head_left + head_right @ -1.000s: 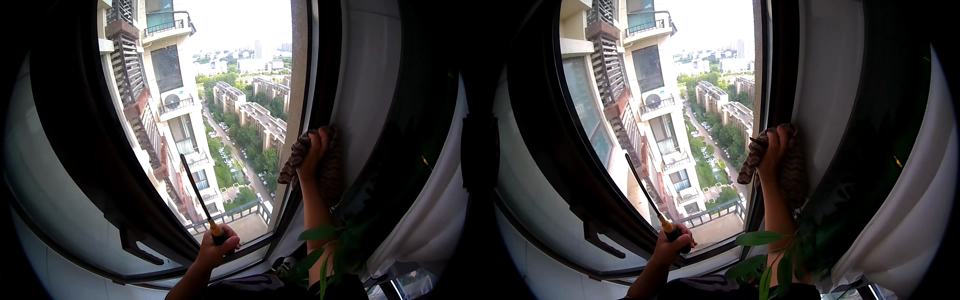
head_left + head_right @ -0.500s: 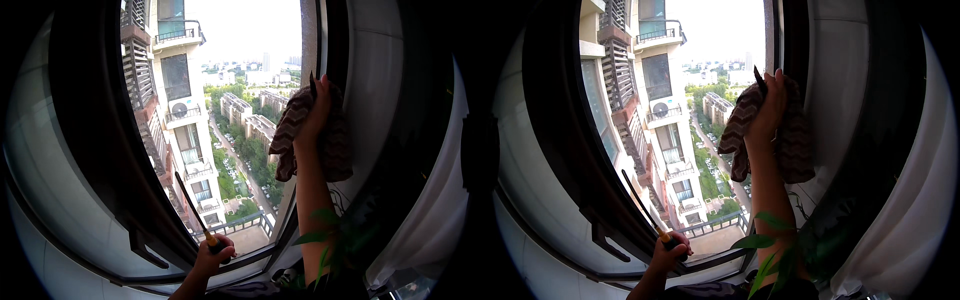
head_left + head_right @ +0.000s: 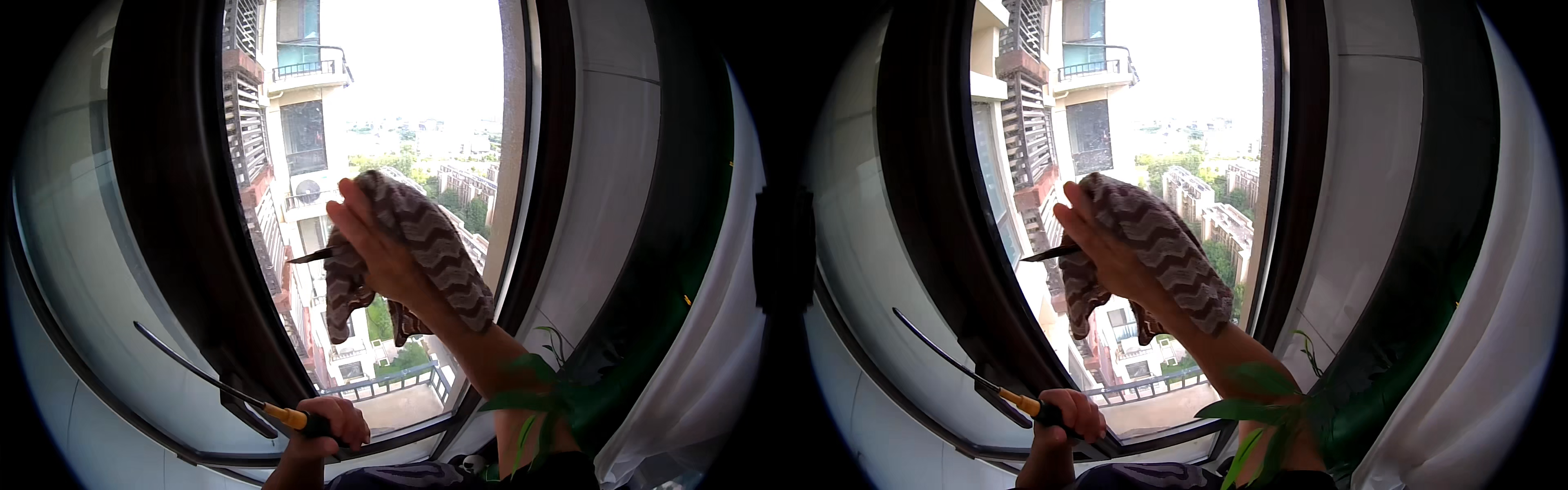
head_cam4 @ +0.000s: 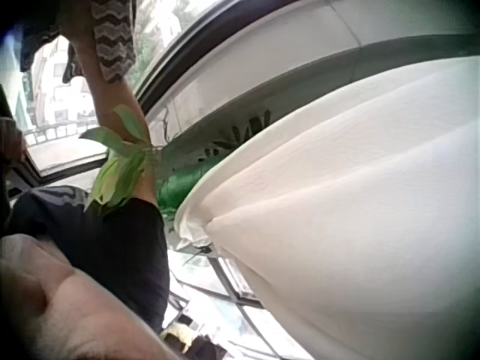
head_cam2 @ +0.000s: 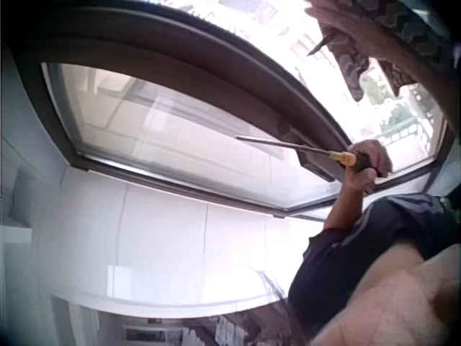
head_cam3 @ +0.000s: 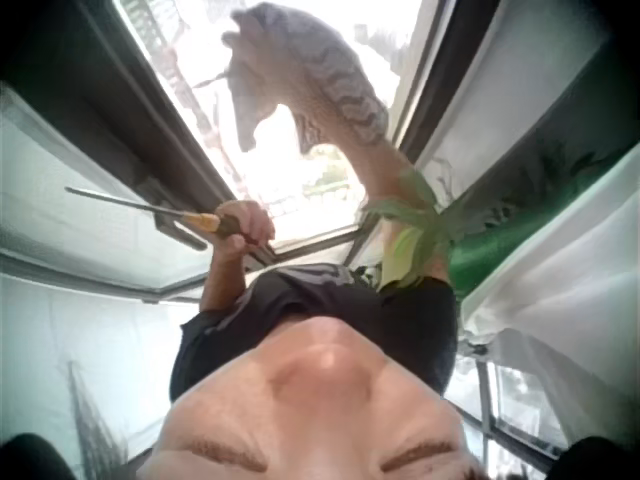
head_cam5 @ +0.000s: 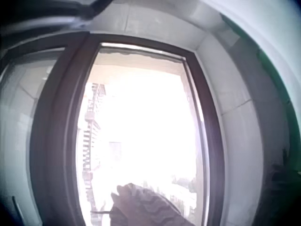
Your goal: The person uses a screwdriver to work on a window frame's track and hardware, then wipes the frame with a cloth.
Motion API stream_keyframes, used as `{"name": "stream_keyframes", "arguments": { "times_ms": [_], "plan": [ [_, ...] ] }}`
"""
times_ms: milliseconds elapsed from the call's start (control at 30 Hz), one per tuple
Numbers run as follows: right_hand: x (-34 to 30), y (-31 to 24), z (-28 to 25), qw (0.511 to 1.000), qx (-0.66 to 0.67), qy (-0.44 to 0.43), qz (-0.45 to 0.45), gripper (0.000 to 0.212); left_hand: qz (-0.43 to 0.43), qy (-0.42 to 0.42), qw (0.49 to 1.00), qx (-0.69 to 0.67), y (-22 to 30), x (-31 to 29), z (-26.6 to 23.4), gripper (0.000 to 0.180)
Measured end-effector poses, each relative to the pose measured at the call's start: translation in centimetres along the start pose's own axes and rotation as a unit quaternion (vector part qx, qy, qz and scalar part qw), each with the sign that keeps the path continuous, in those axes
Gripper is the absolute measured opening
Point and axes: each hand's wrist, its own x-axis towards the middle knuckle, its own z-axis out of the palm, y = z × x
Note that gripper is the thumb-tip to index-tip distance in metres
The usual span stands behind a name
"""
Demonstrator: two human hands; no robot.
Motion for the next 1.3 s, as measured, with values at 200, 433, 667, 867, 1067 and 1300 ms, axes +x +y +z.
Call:
{"name": "stream_keyframes", "arguments": {
  "times_ms": [200, 433, 667, 867, 1067, 1300],
  "plan": [
    [3.6, 4.6, -13.2, 0.880, -0.414, 0.233, 0.017, 0.049, -0.029, 0.049, 0.996, 0.067, 1.3, -1.9, 0.7, 0.018],
    [12.2, 4.1, -7.0, 0.827, -0.511, 0.236, 0.016, 0.056, -0.002, 0.050, 0.998, 0.043, 3.6, -3.1, 0.6, 0.019],
    [16.0, -3.1, 2.9, 0.956, -0.255, 0.146, 0.003, 0.080, 0.051, 0.059, 0.996, 0.054, 4.5, -4.0, -0.1, 0.024],
    [13.3, -4.2, 5.9, 0.964, -0.228, 0.137, 0.005, 0.066, 0.115, 0.042, 0.990, 0.072, 5.9, -4.4, -0.5, 0.023],
    [7.6, -4.7, 9.3, 0.969, -0.199, 0.144, 0.016, 0.061, 0.139, 0.082, 0.983, 0.087, 7.3, -6.0, -0.2, 0.023],
    [0.4, -6.4, 11.8, 0.979, -0.110, 0.169, 0.027, 0.048, 0.119, 0.125, 0.979, 0.112, 7.6, -7.9, 0.8, 0.019]
  ]
}}
